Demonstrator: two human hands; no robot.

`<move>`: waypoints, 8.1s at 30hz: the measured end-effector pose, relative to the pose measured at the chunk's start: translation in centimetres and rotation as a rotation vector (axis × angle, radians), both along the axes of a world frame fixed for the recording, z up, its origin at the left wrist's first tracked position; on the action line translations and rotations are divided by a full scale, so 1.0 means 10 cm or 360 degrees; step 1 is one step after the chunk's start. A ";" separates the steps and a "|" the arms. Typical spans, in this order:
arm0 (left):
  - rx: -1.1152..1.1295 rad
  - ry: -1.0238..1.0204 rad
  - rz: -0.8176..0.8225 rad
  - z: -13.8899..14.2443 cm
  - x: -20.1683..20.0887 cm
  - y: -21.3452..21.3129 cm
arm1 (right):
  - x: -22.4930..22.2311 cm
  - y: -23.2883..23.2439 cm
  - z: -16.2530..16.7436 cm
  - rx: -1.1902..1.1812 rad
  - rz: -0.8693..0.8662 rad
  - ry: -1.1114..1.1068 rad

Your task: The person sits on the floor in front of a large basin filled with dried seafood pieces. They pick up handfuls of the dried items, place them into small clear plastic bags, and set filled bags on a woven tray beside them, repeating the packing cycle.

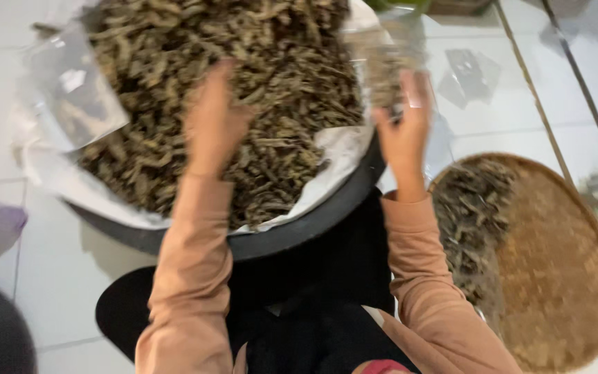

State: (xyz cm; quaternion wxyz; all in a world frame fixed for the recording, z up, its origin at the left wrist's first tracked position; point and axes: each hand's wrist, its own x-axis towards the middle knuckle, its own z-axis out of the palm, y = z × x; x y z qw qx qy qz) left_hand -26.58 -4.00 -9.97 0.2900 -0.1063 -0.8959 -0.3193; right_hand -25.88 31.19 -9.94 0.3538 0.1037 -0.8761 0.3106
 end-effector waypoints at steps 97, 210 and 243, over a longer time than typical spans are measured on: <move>0.3179 0.0368 -0.0350 -0.18 -0.56 -1.04 | -1.15 -1.78 0.04 -0.0335 0.1530 -0.0808; 0.3837 0.0233 -0.0682 -0.44 -0.62 -0.49 | -1.03 -2.48 1.11 0.0182 0.1214 -0.0098; 0.3834 0.0335 -0.0831 -0.32 -0.57 -0.45 | -0.11 -2.14 1.38 0.0492 0.1406 0.0385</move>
